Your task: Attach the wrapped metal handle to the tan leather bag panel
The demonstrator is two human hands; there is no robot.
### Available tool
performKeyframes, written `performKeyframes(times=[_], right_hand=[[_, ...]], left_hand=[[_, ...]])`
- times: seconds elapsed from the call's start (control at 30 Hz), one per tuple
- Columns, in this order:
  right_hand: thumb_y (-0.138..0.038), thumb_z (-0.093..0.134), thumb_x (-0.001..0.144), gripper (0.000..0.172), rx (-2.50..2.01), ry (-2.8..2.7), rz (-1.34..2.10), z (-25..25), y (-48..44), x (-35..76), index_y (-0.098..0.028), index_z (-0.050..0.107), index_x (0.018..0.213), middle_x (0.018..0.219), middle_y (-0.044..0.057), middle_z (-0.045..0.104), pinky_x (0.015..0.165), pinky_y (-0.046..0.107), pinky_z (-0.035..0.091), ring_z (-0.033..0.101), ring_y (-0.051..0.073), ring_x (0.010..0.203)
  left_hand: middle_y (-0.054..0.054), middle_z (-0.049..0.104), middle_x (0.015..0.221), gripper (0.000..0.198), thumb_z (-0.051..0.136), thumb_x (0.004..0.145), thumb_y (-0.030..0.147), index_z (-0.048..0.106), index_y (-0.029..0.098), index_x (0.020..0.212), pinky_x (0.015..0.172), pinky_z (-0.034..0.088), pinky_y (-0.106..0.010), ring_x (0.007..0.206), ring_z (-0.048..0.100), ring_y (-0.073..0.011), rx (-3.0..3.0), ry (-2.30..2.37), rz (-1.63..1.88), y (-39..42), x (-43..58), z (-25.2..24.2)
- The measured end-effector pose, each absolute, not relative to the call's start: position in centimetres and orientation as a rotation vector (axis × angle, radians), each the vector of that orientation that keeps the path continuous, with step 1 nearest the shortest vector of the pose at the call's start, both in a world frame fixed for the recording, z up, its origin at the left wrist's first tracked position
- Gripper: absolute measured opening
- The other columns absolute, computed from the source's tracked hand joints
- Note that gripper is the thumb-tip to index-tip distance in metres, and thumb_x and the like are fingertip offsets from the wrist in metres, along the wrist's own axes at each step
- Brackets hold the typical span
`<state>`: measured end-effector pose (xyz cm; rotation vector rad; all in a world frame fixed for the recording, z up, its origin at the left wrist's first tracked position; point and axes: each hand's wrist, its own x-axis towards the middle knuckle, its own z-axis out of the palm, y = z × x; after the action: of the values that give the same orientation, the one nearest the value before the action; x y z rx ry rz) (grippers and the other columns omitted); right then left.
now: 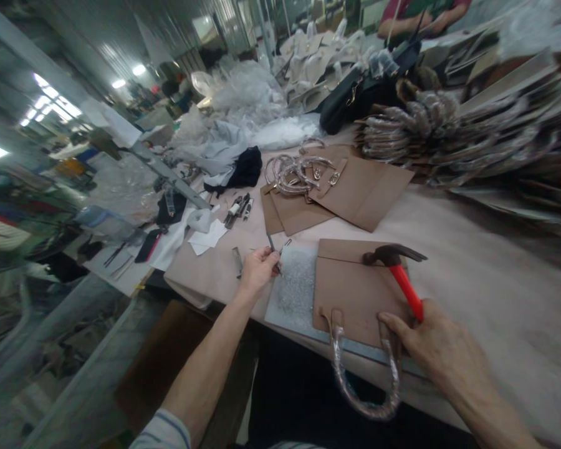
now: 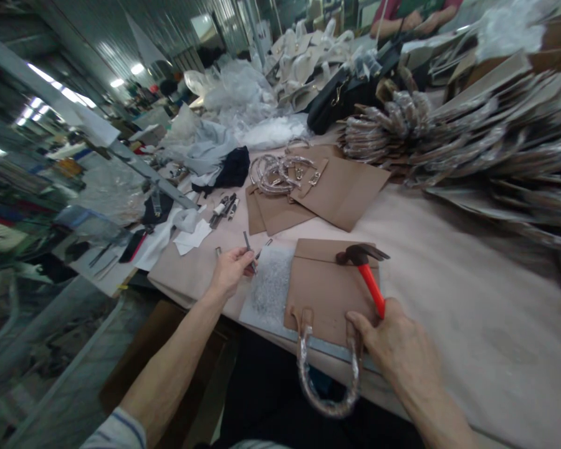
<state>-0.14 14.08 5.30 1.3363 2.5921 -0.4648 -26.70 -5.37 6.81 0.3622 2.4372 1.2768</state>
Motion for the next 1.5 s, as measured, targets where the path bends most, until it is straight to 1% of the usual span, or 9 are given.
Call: performKeyframes(times=[0.13, 0.27, 0.5, 0.87, 1.0, 1.17, 1.33, 1.4, 1.5], right_hand=[[-0.064, 0.048, 0.093, 0.049, 1.341, 2.537, -0.463, 5.7, 14.0, -0.3, -0.017, 0.054, 0.105, 0.075, 0.012, 0.065, 0.057, 0.034, 0.039, 0.065, 0.034, 0.074], [-0.067, 0.046, 0.092, 0.051, 1.372, 2.513, -0.466, 5.4, 14.0, -0.4, -0.018, 0.053, 0.103, 0.074, 0.012, 0.064, 0.055, 0.034, 0.037, 0.064, 0.035, 0.075], [-0.066, 0.049, 0.09, 0.048, 1.373, 2.518, -0.474, 5.0, 14.2, -0.3, -0.02, 0.051, 0.1, 0.07, 0.01, 0.061, 0.055, 0.034, 0.037, 0.062, 0.034, 0.072], [-0.065, 0.052, 0.088, 0.043, 1.369, 2.523, -0.479, 4.7, 13.9, -0.2, -0.023, 0.047, 0.095, 0.066, 0.008, 0.058, 0.054, 0.035, 0.036, 0.061, 0.034, 0.066], [-0.063, 0.054, 0.082, 0.039, 1.437, 2.544, -0.75, 4.7, 14.9, 0.2, -0.025, 0.047, 0.082, 0.061, 0.006, 0.057, 0.054, 0.035, 0.036, 0.056, 0.028, 0.059], [-0.063, 0.031, 0.083, 0.042, 1.497, 2.441, -1.041, 5.2, 17.9, 2.2, -0.026, 0.05, 0.078, 0.056, 0.008, 0.055, 0.057, 0.041, 0.039, 0.055, 0.029, 0.056], [-0.066, 0.021, 0.087, 0.06, 1.55, 2.809, -0.509, 5.9, 18.2, 5.1, -0.019, 0.055, 0.105, 0.103, 0.025, 0.061, 0.082, 0.054, 0.045, 0.058, 0.046, 0.102], [-0.065, 0.027, 0.089, 0.059, 1.577, 2.912, -0.501, 5.9, 16.4, 6.4, -0.019, 0.057, 0.109, 0.111, 0.025, 0.061, 0.086, 0.055, 0.046, 0.056, 0.046, 0.11], [-0.066, 0.043, 0.083, 0.047, 1.752, 2.551, -1.009, 5.2, 12.1, 7.9, -0.026, 0.062, 0.101, 0.087, 0.014, 0.069, 0.071, 0.05, 0.053, 0.066, 0.039, 0.083]], left_hand=[[-0.006, 0.071, 0.076, 0.043, 0.074, 0.071, 0.043, 0.06, 0.012, 0.096, 0.052, 0.053, -0.022, 0.06, 0.067, -0.0155, 0.207, 1.82, 1.785, -4.1, -21.5, 7.2], [-0.006, 0.072, 0.078, 0.043, 0.083, 0.065, 0.035, 0.058, 0.012, 0.093, 0.061, 0.058, -0.028, 0.067, 0.071, -0.0184, 0.204, 1.541, 1.853, -2.6, -17.4, 6.8], [-0.009, 0.076, 0.09, 0.021, 0.072, 0.076, 0.018, 0.062, 0.013, 0.094, 0.082, 0.059, -0.031, 0.084, 0.073, -0.0197, 0.458, 1.574, 1.754, -1.6, -14.1, 5.3], [-0.01, 0.076, 0.095, 0.013, 0.064, 0.083, 0.014, 0.069, 0.013, 0.095, 0.079, 0.06, -0.029, 0.086, 0.073, -0.0202, 0.777, 1.792, 1.637, -1.9, -13.1, 4.7], [-0.009, 0.076, 0.095, 0.013, 0.064, 0.084, 0.015, 0.067, 0.013, 0.096, 0.08, 0.061, -0.029, 0.086, 0.073, -0.0197, 0.747, 1.773, 1.679, -1.8, -13.0, 4.4], [-0.01, 0.076, 0.095, 0.014, 0.065, 0.083, 0.017, 0.064, 0.013, 0.097, 0.081, 0.061, -0.031, 0.086, 0.074, -0.0199, 0.68, 1.759, 1.686, -1.8, -13.1, 4.3], [-0.01, 0.075, 0.093, 0.018, 0.066, 0.081, 0.018, 0.062, 0.013, 0.098, 0.082, 0.06, -0.031, 0.085, 0.073, -0.0194, 0.611, 1.725, 1.734, -1.5, -12.8, 4.3], [-0.01, 0.075, 0.091, 0.019, 0.068, 0.08, 0.019, 0.061, 0.013, 0.096, 0.081, 0.06, -0.032, 0.084, 0.073, -0.0197, 0.536, 1.683, 1.732, -1.7, -12.2, 4.4], [-0.01, 0.074, 0.089, 0.022, 0.07, 0.078, 0.023, 0.06, 0.013, 0.095, 0.078, 0.06, -0.033, 0.081, 0.072, -0.0201, 0.396, 1.587, 1.707, -2.4, -11.2, 4.5]])
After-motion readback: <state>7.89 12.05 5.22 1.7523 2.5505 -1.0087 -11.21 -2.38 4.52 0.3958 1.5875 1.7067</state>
